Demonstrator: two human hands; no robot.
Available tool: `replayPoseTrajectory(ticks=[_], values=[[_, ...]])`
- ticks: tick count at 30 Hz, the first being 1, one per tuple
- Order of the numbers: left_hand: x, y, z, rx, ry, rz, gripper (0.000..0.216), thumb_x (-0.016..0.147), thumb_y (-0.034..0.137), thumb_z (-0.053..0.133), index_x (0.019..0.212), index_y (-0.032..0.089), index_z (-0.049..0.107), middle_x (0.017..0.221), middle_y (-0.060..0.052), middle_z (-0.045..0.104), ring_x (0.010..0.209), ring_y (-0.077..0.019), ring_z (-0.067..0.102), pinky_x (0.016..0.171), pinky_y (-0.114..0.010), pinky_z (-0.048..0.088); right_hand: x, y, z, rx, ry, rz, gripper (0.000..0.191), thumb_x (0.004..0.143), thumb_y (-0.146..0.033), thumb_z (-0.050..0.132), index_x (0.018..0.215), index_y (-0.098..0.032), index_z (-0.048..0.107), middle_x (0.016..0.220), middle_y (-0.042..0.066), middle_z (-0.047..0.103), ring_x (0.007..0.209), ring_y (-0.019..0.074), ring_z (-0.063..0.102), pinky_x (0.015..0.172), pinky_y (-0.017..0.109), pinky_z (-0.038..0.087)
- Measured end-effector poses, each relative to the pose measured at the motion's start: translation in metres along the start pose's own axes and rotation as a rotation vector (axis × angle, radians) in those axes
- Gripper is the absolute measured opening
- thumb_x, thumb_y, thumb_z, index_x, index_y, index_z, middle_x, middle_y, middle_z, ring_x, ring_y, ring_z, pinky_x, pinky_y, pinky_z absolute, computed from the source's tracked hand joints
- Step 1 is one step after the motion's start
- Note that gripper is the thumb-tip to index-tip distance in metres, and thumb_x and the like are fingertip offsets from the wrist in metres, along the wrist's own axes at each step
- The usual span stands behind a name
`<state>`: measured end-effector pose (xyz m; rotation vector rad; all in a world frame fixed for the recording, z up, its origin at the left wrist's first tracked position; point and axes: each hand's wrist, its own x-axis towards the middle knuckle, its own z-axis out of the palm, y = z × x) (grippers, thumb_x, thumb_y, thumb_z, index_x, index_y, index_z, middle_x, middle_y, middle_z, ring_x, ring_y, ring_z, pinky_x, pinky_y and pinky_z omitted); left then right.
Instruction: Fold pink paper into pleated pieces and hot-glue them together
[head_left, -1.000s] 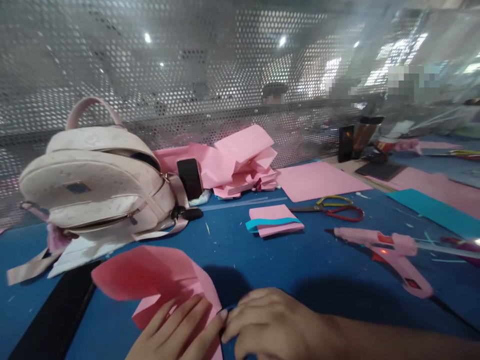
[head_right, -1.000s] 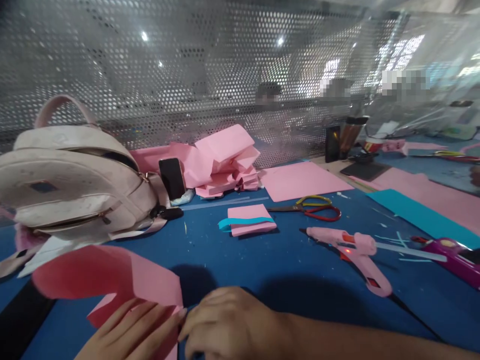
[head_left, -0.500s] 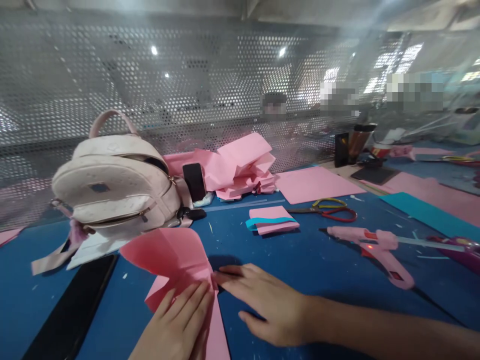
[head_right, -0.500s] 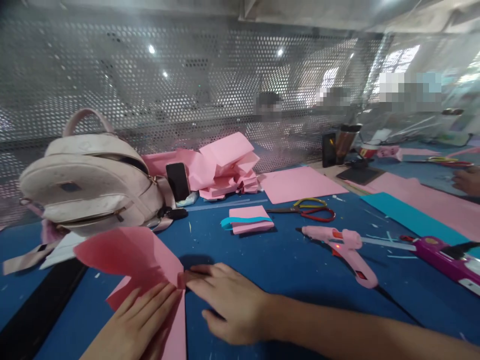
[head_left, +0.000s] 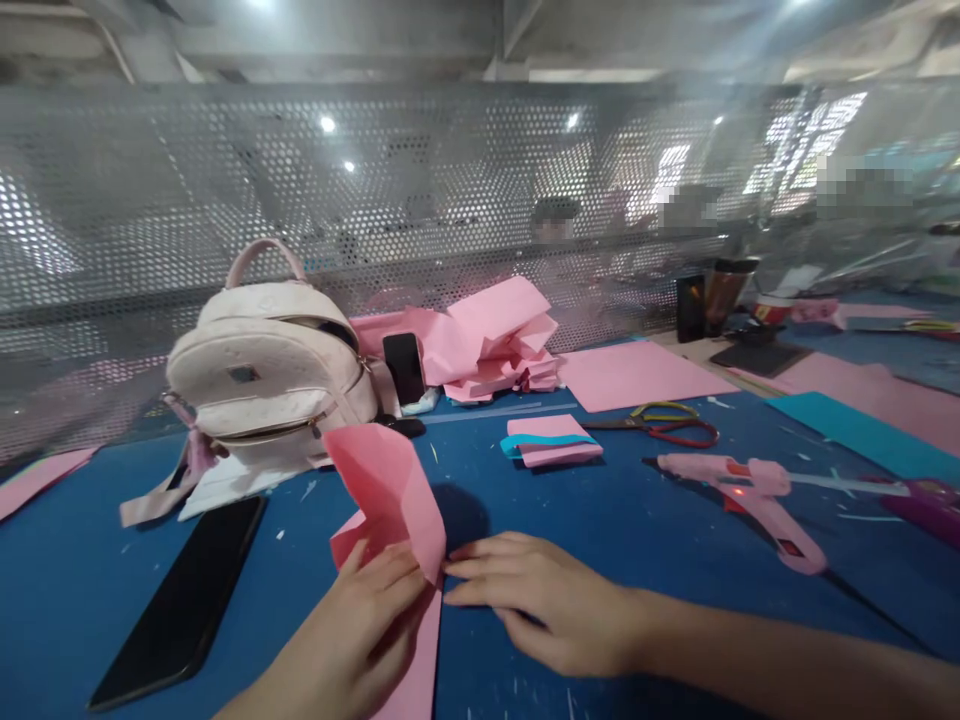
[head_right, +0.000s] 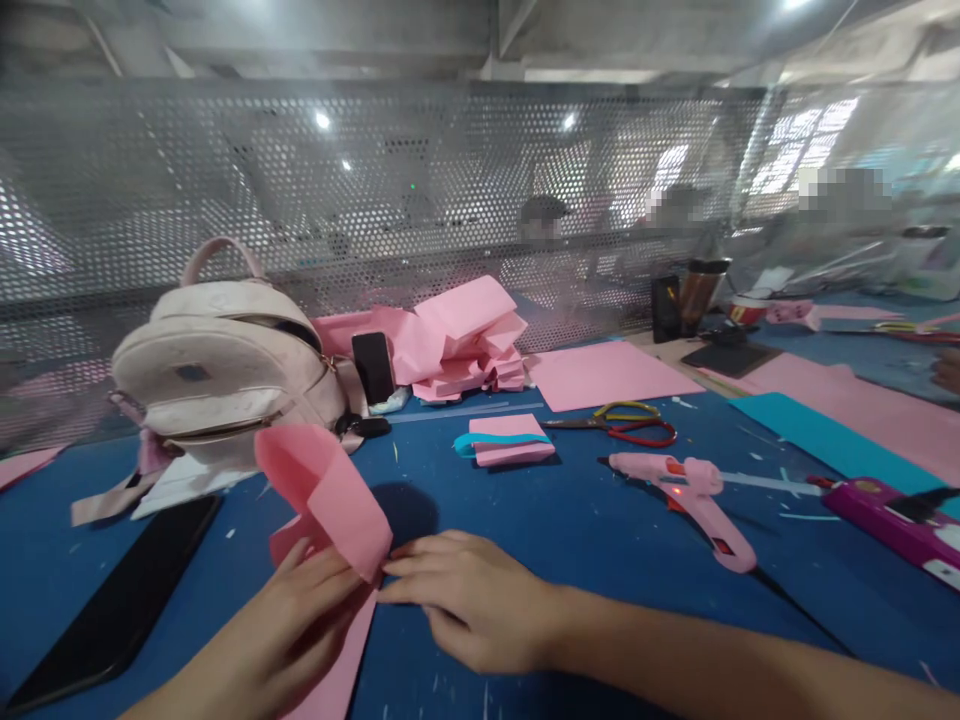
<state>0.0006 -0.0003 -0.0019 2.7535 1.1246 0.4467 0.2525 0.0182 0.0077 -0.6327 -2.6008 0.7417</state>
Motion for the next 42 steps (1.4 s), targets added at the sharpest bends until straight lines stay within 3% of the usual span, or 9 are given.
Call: replayPoseTrajectory(ticks=[3, 6, 12, 16, 24, 27, 31, 35, 42], values=[[0.003, 0.005, -0.008, -0.052, 0.011, 0.074, 0.049, 0.084, 0.005, 0.041, 0.125, 0.024, 0.06, 0.114, -0.007, 0.071, 0.107, -0.0196, 0.066, 0.094, -0.038, 0.051, 0.0, 0.004, 0.003, 0.007, 0.188, 0.037, 0.041, 0.084, -0.004, 0.041, 0.11, -0.019, 0.069, 0.108, 0.005, 0.072, 0.103, 0.018, 0.063, 0.093, 0.034, 0.046], [0.004, 0.005, -0.013, -0.074, -0.026, 0.118, 0.049, 0.087, 0.008, 0.044, 0.13, 0.025, 0.057, 0.11, -0.006, 0.073, 0.104, -0.0186, 0.068, 0.089, -0.033, 0.055, 0.0, 0.008, 0.005, 0.039, 0.281, 0.064, 0.041, 0.078, 0.001, 0.041, 0.099, -0.019, 0.07, 0.092, 0.004, 0.071, 0.09, 0.0173, 0.062, 0.084, 0.032, 0.048], [0.001, -0.011, -0.008, -0.028, -0.068, 0.17, 0.051, 0.088, 0.003, 0.043, 0.134, 0.024, 0.053, 0.128, -0.006, 0.066, 0.114, -0.0169, 0.064, 0.106, -0.04, 0.046, 0.001, 0.009, 0.005, -0.027, 0.158, 0.036, 0.038, 0.085, -0.005, 0.045, 0.112, -0.02, 0.067, 0.11, 0.006, 0.067, 0.106, 0.0186, 0.058, 0.095, 0.035, 0.044], [0.0, -0.015, -0.002, 0.021, 0.017, 0.184, 0.045, 0.09, 0.005, 0.045, 0.128, 0.024, 0.058, 0.117, -0.005, 0.071, 0.113, -0.0187, 0.064, 0.1, -0.038, 0.051, 0.0, 0.009, 0.006, -0.077, 0.067, 0.002, 0.038, 0.086, -0.008, 0.048, 0.119, -0.019, 0.064, 0.116, 0.007, 0.064, 0.113, 0.0194, 0.054, 0.1, 0.037, 0.041], [0.005, -0.012, -0.002, 0.07, 0.058, 0.302, 0.037, 0.09, 0.004, 0.042, 0.118, 0.019, 0.062, 0.101, -0.007, 0.072, 0.098, -0.0198, 0.067, 0.095, -0.039, 0.053, 0.0, 0.009, 0.005, -0.127, -0.005, -0.047, 0.049, 0.084, -0.011, 0.048, 0.132, -0.018, 0.054, 0.122, 0.01, 0.062, 0.115, 0.023, 0.051, 0.099, 0.041, 0.04], [0.003, -0.015, 0.002, 0.065, 0.071, 0.316, 0.038, 0.091, 0.004, 0.041, 0.12, 0.019, 0.061, 0.104, -0.009, 0.072, 0.099, -0.0196, 0.066, 0.095, -0.038, 0.053, 0.0, 0.009, 0.004, -0.126, -0.028, -0.046, 0.051, 0.084, -0.011, 0.048, 0.134, -0.02, 0.052, 0.124, 0.009, 0.061, 0.115, 0.0232, 0.05, 0.1, 0.04, 0.039], [-0.002, -0.022, 0.01, 0.087, 0.047, 0.328, 0.042, 0.091, 0.005, 0.042, 0.129, 0.017, 0.055, 0.11, -0.011, 0.07, 0.108, -0.0219, 0.063, 0.1, -0.041, 0.05, -0.001, 0.01, 0.005, -0.129, -0.007, -0.032, 0.047, 0.085, -0.013, 0.049, 0.132, -0.019, 0.054, 0.122, 0.009, 0.061, 0.114, 0.0232, 0.05, 0.1, 0.04, 0.04], [-0.004, -0.025, 0.014, 0.113, 0.032, 0.325, 0.04, 0.09, 0.006, 0.042, 0.124, 0.017, 0.059, 0.105, -0.01, 0.07, 0.107, -0.0226, 0.064, 0.101, -0.045, 0.049, -0.001, 0.012, 0.007, -0.148, 0.05, 0.033, 0.04, 0.087, -0.014, 0.048, 0.125, -0.017, 0.059, 0.119, 0.01, 0.061, 0.112, 0.023, 0.052, 0.098, 0.04, 0.041], [-0.002, -0.026, 0.018, 0.15, 0.048, 0.311, 0.044, 0.087, 0.005, 0.041, 0.125, 0.018, 0.059, 0.108, -0.009, 0.07, 0.112, -0.0232, 0.063, 0.104, -0.045, 0.047, 0.0, 0.014, 0.008, -0.141, 0.106, 0.085, 0.046, 0.087, -0.01, 0.046, 0.13, -0.023, 0.056, 0.122, 0.007, 0.06, 0.115, 0.0224, 0.051, 0.099, 0.04, 0.041]])
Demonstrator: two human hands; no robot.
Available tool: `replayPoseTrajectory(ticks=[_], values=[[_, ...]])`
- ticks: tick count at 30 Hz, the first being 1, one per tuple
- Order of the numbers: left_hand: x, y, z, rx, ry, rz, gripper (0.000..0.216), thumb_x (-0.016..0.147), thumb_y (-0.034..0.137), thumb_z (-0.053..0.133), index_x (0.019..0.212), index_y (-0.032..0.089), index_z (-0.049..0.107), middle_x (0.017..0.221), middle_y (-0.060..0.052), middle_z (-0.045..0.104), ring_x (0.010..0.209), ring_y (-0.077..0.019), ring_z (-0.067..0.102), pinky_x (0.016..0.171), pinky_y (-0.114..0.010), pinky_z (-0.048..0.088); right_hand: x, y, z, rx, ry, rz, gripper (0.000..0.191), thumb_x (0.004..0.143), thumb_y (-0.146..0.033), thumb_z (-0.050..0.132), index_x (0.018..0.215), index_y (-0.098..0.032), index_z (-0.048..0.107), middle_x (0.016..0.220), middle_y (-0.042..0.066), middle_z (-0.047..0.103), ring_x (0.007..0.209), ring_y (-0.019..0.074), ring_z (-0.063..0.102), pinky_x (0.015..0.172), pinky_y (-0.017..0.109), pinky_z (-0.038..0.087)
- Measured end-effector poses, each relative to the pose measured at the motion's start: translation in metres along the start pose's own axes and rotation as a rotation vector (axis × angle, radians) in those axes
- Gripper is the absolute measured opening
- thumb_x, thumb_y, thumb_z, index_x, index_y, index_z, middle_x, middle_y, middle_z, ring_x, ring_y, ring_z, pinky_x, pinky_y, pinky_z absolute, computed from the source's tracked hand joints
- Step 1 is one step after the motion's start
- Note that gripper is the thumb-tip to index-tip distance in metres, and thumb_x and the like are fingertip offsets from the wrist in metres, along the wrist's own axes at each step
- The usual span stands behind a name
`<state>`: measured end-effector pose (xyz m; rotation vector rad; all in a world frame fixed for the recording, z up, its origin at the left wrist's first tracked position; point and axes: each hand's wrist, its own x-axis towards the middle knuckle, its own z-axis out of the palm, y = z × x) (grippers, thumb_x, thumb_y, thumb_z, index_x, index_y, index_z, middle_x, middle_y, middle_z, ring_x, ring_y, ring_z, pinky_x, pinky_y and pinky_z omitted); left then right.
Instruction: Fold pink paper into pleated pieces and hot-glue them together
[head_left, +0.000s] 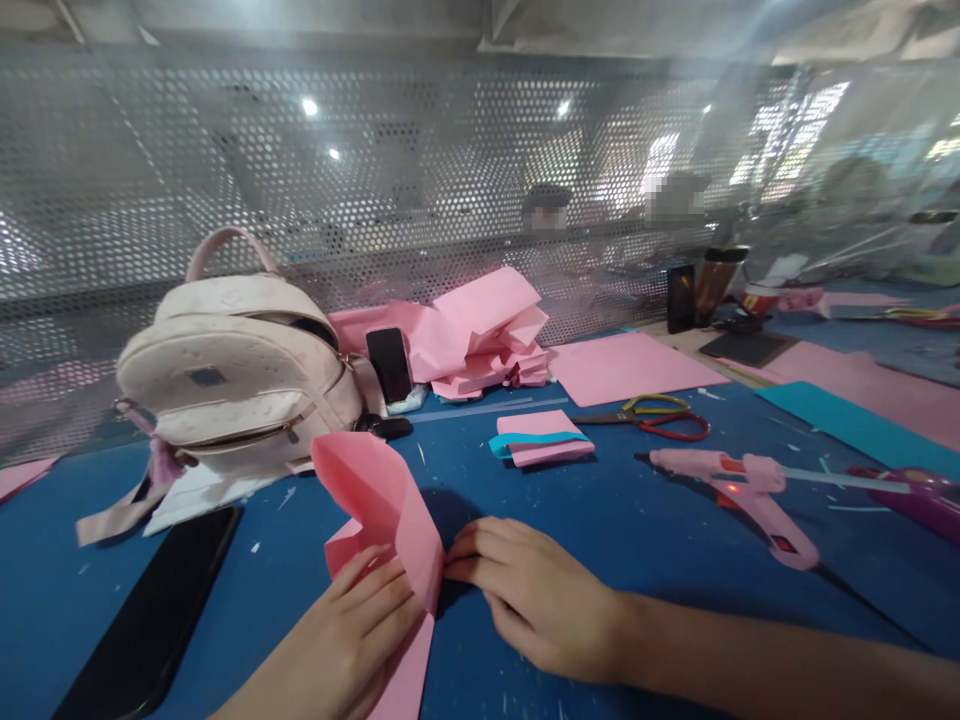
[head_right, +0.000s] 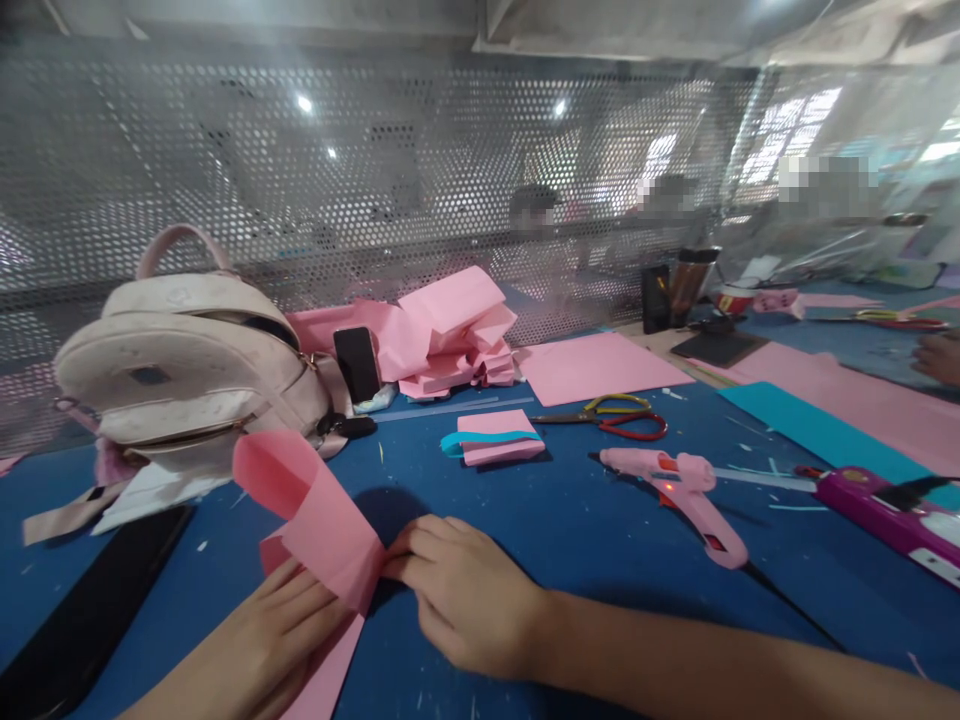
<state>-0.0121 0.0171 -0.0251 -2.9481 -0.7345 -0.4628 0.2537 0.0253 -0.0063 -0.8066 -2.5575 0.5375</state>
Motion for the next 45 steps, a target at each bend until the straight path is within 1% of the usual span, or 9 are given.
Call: replayPoseTrajectory(ticks=[8, 17, 23, 30, 32, 35, 38, 42, 45], values=[[-0.003, 0.0, 0.005, 0.047, -0.109, -0.005, 0.05, 0.077, 0.002, 0.042, 0.123, 0.016, 0.057, 0.114, -0.009, 0.069, 0.116, -0.0252, 0.061, 0.106, -0.048, 0.044, 0.0, 0.001, 0.002, 0.019, 0.031, 0.0, 0.047, 0.087, -0.009, 0.047, 0.13, -0.024, 0.055, 0.121, 0.006, 0.06, 0.113, 0.0216, 0.051, 0.099, 0.039, 0.042], [0.013, 0.007, -0.017, 0.123, 0.137, 0.112, 0.028, 0.087, 0.007, 0.046, 0.105, 0.014, 0.065, 0.092, -0.005, 0.073, 0.091, -0.02, 0.067, 0.098, -0.036, 0.049, 0.0, -0.001, 0.0, 0.012, 0.011, 0.005, 0.05, 0.086, -0.009, 0.047, 0.133, -0.026, 0.053, 0.122, 0.005, 0.059, 0.114, 0.0219, 0.051, 0.099, 0.04, 0.042], [0.019, 0.008, -0.031, 0.146, 0.223, 0.163, 0.025, 0.093, 0.012, 0.043, 0.101, 0.014, 0.066, 0.09, -0.002, 0.076, 0.084, -0.0161, 0.066, 0.106, -0.033, 0.04, -0.001, 0.0, 0.002, 0.013, 0.014, 0.004, 0.049, 0.086, -0.01, 0.047, 0.132, -0.025, 0.054, 0.121, 0.006, 0.06, 0.114, 0.0223, 0.051, 0.1, 0.04, 0.041], [0.013, 0.01, -0.016, 0.127, 0.296, 0.088, 0.031, 0.099, 0.018, 0.038, 0.098, 0.016, 0.069, 0.087, 0.001, 0.076, 0.085, -0.0131, 0.068, 0.12, -0.033, 0.014, 0.0, 0.001, 0.001, 0.036, -0.004, -0.001, 0.048, 0.085, -0.009, 0.046, 0.131, -0.021, 0.055, 0.121, 0.007, 0.059, 0.114, 0.0219, 0.05, 0.101, 0.04, 0.041], [0.01, 0.013, -0.012, 0.181, 0.301, 0.081, 0.033, 0.1, 0.016, 0.035, 0.099, 0.016, 0.069, 0.087, 0.0, 0.077, 0.085, -0.0134, 0.068, 0.119, -0.033, 0.018, 0.001, 0.0, 0.0, 0.044, -0.004, -0.008, 0.048, 0.085, -0.008, 0.046, 0.131, -0.021, 0.055, 0.121, 0.007, 0.059, 0.114, 0.0213, 0.05, 0.101, 0.039, 0.041], [0.007, 0.015, -0.01, 0.256, 0.278, 0.063, 0.035, 0.099, 0.012, 0.033, 0.101, 0.015, 0.068, 0.093, -0.001, 0.077, 0.088, -0.0154, 0.069, 0.109, -0.032, 0.034, 0.002, -0.002, 0.0, 0.043, 0.002, -0.013, 0.048, 0.085, -0.007, 0.045, 0.13, -0.02, 0.056, 0.121, 0.008, 0.059, 0.114, 0.0209, 0.05, 0.102, 0.038, 0.04], [0.004, 0.015, -0.01, 0.243, 0.162, 0.086, 0.033, 0.097, 0.019, 0.036, 0.109, 0.012, 0.066, 0.101, -0.006, 0.076, 0.089, -0.0197, 0.069, 0.096, -0.035, 0.046, 0.003, -0.002, 0.001, 0.032, 0.002, -0.022, 0.047, 0.085, -0.007, 0.044, 0.129, -0.018, 0.057, 0.122, 0.009, 0.059, 0.116, 0.0216, 0.049, 0.103, 0.039, 0.039], [0.0, 0.016, -0.006, 0.194, 0.006, 0.057, 0.037, 0.091, 0.025, 0.045, 0.12, 0.009, 0.062, 0.108, -0.011, 0.074, 0.091, -0.023, 0.069, 0.092, -0.039, 0.051, 0.003, -0.001, 0.002, 0.041, 0.009, -0.029, 0.047, 0.083, -0.006, 0.045, 0.127, -0.017, 0.058, 0.121, 0.009, 0.059, 0.116, 0.0218, 0.049, 0.105, 0.039, 0.038], [-0.001, 0.018, -0.005, 0.22, 0.052, 0.038, 0.034, 0.092, 0.025, 0.046, 0.119, 0.012, 0.062, 0.109, -0.007, 0.074, 0.091, -0.0215, 0.069, 0.094, -0.038, 0.05, 0.003, 0.0, 0.002, 0.038, 0.013, -0.031, 0.047, 0.082, -0.006, 0.045, 0.126, -0.015, 0.058, 0.121, 0.01, 0.059, 0.115, 0.0219, 0.049, 0.103, 0.039, 0.04]])
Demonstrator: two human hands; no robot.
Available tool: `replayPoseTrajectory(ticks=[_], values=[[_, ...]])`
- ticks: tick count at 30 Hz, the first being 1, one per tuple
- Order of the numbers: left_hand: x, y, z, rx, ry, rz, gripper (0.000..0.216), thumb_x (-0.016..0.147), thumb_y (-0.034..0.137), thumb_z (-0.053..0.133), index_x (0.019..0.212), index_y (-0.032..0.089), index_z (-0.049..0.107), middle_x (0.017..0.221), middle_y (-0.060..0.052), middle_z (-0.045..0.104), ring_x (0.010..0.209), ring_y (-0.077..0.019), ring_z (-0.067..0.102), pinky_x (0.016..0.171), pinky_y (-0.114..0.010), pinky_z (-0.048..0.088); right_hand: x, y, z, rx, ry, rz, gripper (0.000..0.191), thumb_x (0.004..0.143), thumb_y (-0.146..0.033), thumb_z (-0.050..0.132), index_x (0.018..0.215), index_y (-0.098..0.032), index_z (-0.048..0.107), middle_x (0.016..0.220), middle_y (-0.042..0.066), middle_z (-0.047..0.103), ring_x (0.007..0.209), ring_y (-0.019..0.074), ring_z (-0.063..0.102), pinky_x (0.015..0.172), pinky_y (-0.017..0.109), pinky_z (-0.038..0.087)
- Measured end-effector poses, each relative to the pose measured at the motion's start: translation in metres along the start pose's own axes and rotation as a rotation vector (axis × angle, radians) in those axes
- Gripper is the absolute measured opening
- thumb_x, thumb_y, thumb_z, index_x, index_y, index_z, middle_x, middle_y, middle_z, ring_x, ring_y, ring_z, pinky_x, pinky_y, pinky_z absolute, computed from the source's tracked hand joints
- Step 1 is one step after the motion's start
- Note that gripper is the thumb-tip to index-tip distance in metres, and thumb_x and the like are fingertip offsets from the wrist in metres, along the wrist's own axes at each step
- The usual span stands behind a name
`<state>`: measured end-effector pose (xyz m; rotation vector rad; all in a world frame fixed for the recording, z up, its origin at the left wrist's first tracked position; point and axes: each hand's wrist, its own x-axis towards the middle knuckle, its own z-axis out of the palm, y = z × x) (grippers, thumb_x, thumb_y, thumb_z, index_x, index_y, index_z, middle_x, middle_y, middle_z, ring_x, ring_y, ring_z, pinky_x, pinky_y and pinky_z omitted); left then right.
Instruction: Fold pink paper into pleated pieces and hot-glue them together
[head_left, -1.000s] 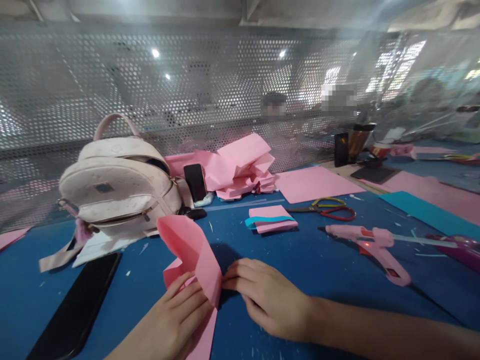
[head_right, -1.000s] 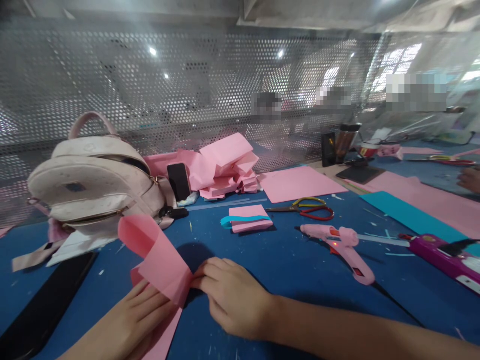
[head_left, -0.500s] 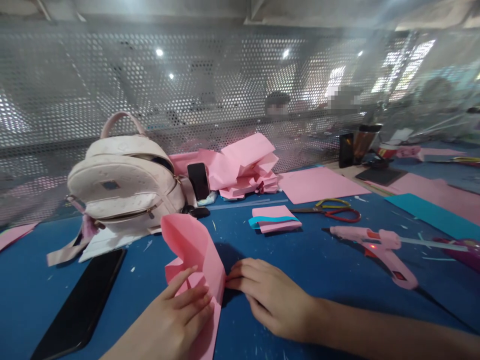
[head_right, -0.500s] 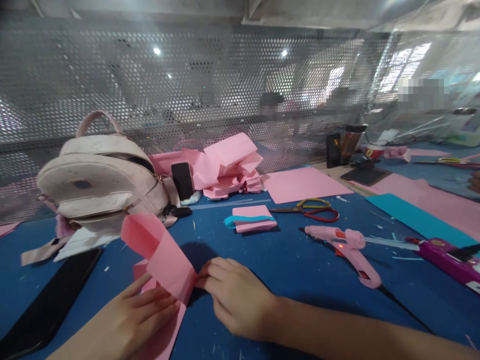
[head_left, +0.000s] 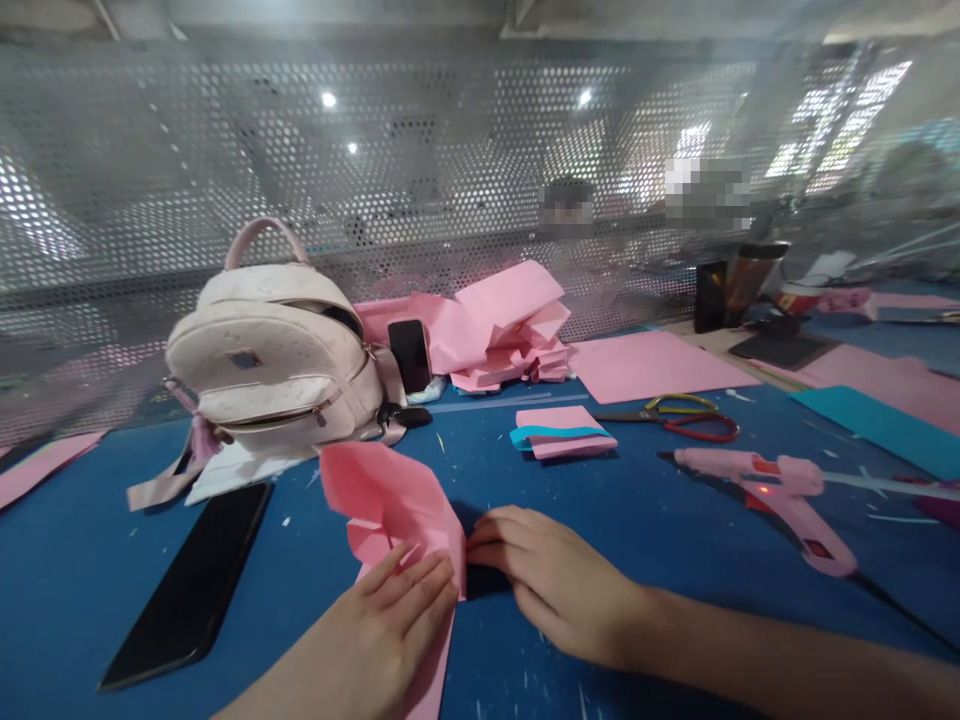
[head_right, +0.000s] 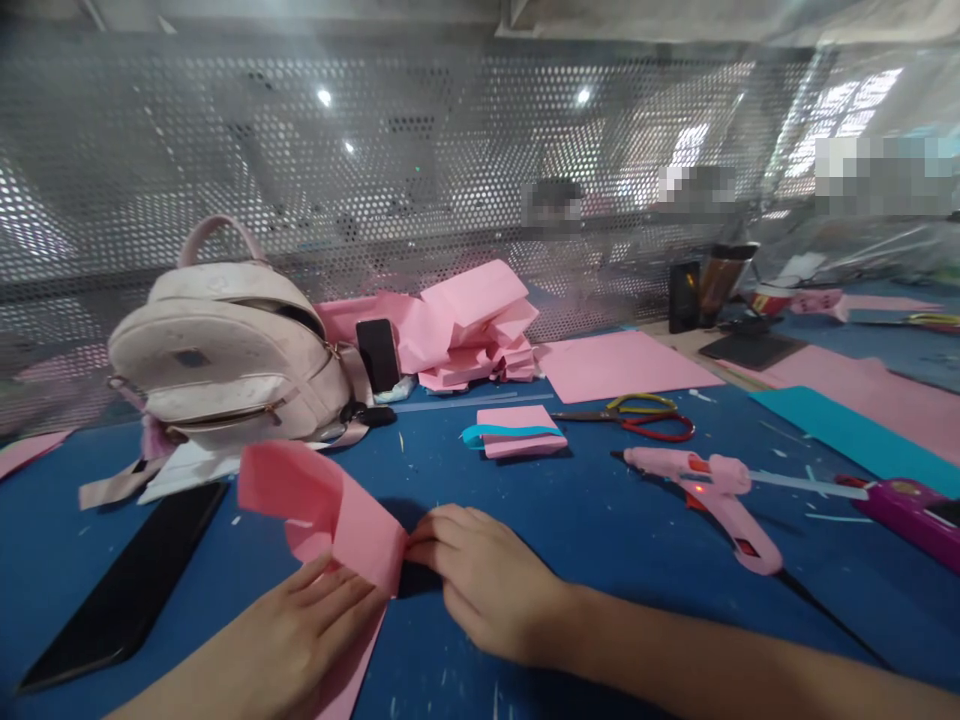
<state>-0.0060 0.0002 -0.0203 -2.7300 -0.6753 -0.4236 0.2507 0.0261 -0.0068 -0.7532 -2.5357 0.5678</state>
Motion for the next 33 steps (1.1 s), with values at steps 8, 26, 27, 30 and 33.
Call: replayPoseTrajectory(ticks=[8, 26, 27, 30, 33], values=[[0.007, -0.002, -0.02, 0.175, -0.017, 0.185, 0.036, 0.099, 0.016, 0.034, 0.118, 0.009, 0.064, 0.11, -0.007, 0.074, 0.101, -0.0201, 0.067, 0.098, -0.036, 0.045, -0.002, -0.002, 0.001, -0.075, -0.056, -0.072, 0.044, 0.082, -0.01, 0.047, 0.124, -0.016, 0.06, 0.123, 0.01, 0.061, 0.121, 0.0227, 0.047, 0.105, 0.041, 0.038], [0.008, -0.007, -0.02, -0.015, 0.052, 0.148, 0.034, 0.096, 0.013, 0.037, 0.118, 0.009, 0.062, 0.107, -0.007, 0.075, 0.096, -0.021, 0.069, 0.093, -0.037, 0.049, -0.003, -0.006, -0.004, -0.023, -0.214, -0.225, 0.049, 0.085, -0.013, 0.045, 0.133, -0.013, 0.052, 0.129, 0.01, 0.061, 0.125, 0.0226, 0.046, 0.108, 0.038, 0.035], [0.008, -0.009, -0.021, -0.049, 0.056, 0.144, 0.034, 0.096, 0.014, 0.037, 0.119, 0.009, 0.062, 0.107, -0.008, 0.075, 0.096, -0.0215, 0.069, 0.092, -0.038, 0.05, -0.003, -0.006, -0.004, -0.015, -0.212, -0.231, 0.049, 0.085, -0.013, 0.045, 0.132, -0.014, 0.053, 0.128, 0.01, 0.061, 0.125, 0.0224, 0.046, 0.109, 0.038, 0.035], [0.009, -0.012, -0.024, -0.094, 0.064, 0.122, 0.034, 0.095, 0.015, 0.038, 0.12, 0.009, 0.061, 0.108, -0.011, 0.074, 0.096, -0.0223, 0.069, 0.092, -0.039, 0.051, -0.003, -0.006, -0.005, -0.012, -0.198, -0.226, 0.046, 0.084, -0.013, 0.045, 0.129, -0.015, 0.056, 0.127, 0.01, 0.062, 0.124, 0.0226, 0.046, 0.107, 0.04, 0.037], [0.009, -0.013, -0.025, -0.064, 0.035, 0.15, 0.034, 0.095, 0.013, 0.038, 0.119, 0.009, 0.061, 0.108, -0.008, 0.075, 0.094, -0.0212, 0.07, 0.09, -0.037, 0.052, -0.003, -0.004, -0.005, -0.026, -0.177, -0.207, 0.044, 0.084, -0.012, 0.045, 0.126, -0.015, 0.058, 0.128, 0.009, 0.062, 0.124, 0.0227, 0.046, 0.106, 0.04, 0.038]])
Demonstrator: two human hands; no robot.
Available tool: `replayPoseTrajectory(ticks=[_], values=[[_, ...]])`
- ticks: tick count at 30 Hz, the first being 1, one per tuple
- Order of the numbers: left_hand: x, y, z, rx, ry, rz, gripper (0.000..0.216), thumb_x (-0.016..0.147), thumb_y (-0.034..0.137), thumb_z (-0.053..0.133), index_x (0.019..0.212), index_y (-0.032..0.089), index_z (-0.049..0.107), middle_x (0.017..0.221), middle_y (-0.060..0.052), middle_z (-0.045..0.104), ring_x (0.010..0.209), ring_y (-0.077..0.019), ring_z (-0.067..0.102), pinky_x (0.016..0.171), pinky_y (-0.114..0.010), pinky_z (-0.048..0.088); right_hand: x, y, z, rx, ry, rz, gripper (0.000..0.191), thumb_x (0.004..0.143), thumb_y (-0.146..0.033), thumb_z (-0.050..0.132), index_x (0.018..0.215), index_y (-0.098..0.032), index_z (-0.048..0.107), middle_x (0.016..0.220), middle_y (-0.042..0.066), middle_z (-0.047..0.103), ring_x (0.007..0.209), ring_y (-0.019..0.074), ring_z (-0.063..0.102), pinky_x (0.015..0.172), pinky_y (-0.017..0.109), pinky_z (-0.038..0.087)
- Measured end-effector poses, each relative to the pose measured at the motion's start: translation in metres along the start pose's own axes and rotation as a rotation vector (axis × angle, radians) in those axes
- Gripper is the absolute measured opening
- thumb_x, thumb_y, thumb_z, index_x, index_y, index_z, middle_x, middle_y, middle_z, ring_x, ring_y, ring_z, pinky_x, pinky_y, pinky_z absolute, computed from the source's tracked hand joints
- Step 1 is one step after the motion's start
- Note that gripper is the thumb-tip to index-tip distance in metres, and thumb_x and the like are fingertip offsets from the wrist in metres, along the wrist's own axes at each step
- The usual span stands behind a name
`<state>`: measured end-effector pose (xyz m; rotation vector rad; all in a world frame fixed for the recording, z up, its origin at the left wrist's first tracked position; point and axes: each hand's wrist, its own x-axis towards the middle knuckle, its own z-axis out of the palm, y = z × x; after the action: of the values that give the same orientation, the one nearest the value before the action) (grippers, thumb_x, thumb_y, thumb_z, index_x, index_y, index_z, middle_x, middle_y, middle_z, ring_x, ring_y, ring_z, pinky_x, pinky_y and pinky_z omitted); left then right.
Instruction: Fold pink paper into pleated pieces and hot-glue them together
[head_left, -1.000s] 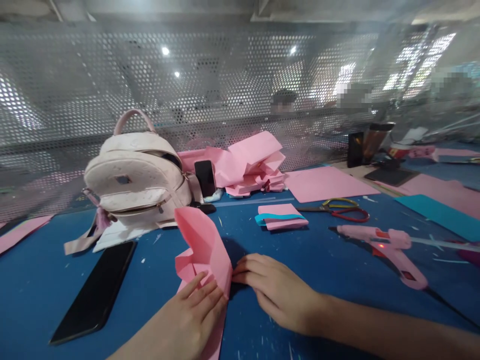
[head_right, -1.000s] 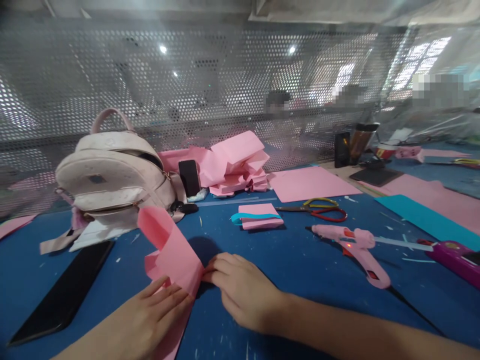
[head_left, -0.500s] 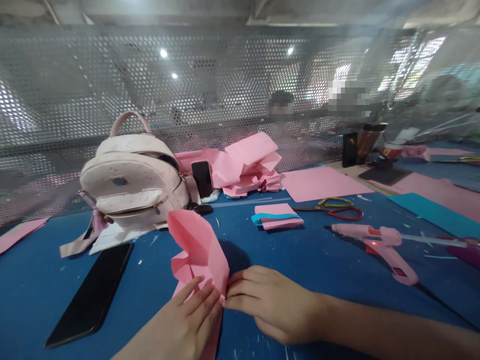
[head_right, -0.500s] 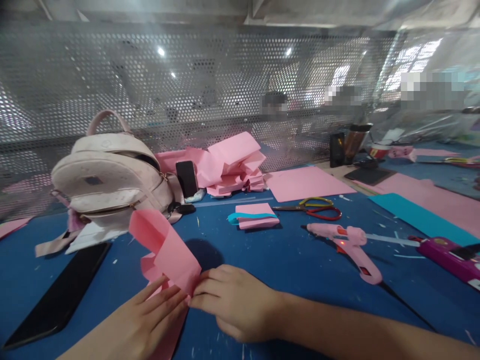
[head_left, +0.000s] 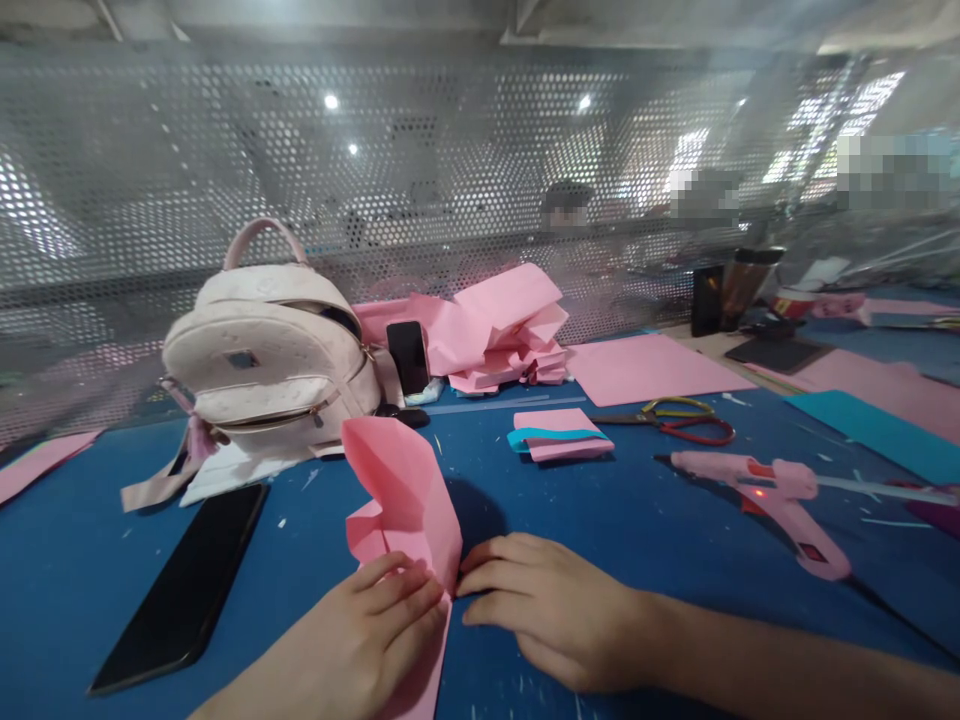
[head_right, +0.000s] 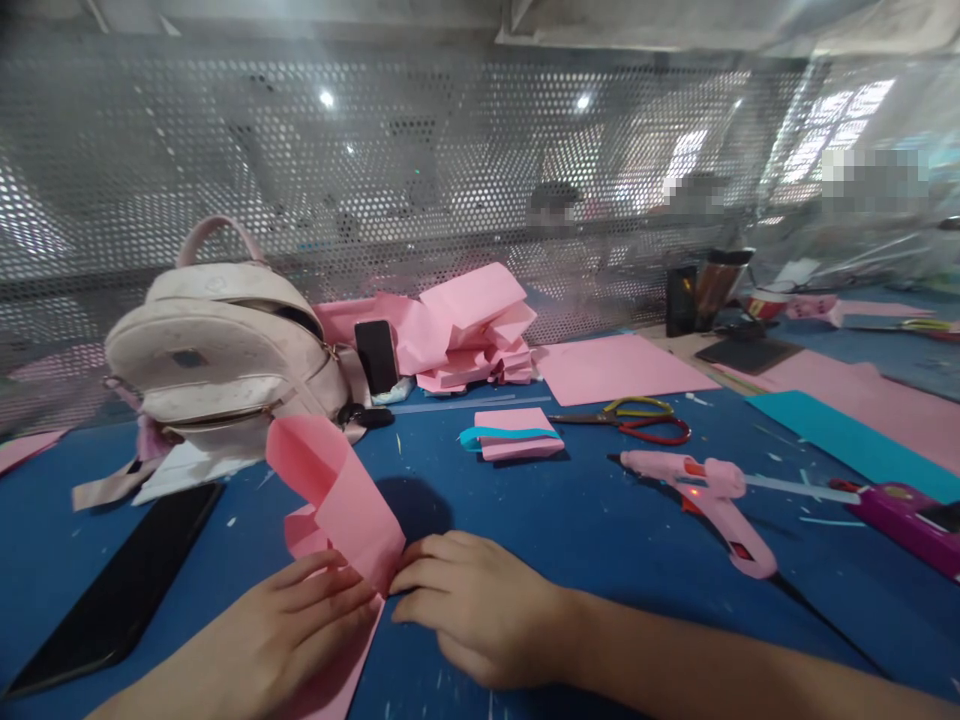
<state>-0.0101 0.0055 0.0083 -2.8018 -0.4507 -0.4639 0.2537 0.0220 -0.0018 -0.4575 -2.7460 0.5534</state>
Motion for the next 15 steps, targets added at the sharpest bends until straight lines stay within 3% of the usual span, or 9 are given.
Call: replayPoseTrajectory(ticks=[8, 15], values=[[-0.007, 0.006, 0.014, 0.06, 0.051, -0.029, 0.034, 0.099, 0.011, 0.034, 0.117, 0.01, 0.063, 0.108, -0.005, 0.074, 0.097, -0.0186, 0.068, 0.102, -0.038, 0.043, 0.0, 0.001, 0.001, -0.008, -0.012, -0.002, 0.043, 0.085, -0.012, 0.047, 0.126, -0.017, 0.057, 0.129, 0.007, 0.062, 0.124, 0.0214, 0.047, 0.105, 0.039, 0.039], [-0.006, 0.01, 0.011, 0.153, 0.066, 0.048, 0.036, 0.099, 0.01, 0.034, 0.113, 0.014, 0.067, 0.112, -0.002, 0.073, 0.098, -0.0169, 0.068, 0.097, -0.033, 0.046, -0.002, 0.002, 0.002, -0.018, 0.013, -0.025, 0.038, 0.087, -0.013, 0.046, 0.123, -0.015, 0.059, 0.124, 0.008, 0.064, 0.124, 0.0212, 0.046, 0.104, 0.039, 0.039]])
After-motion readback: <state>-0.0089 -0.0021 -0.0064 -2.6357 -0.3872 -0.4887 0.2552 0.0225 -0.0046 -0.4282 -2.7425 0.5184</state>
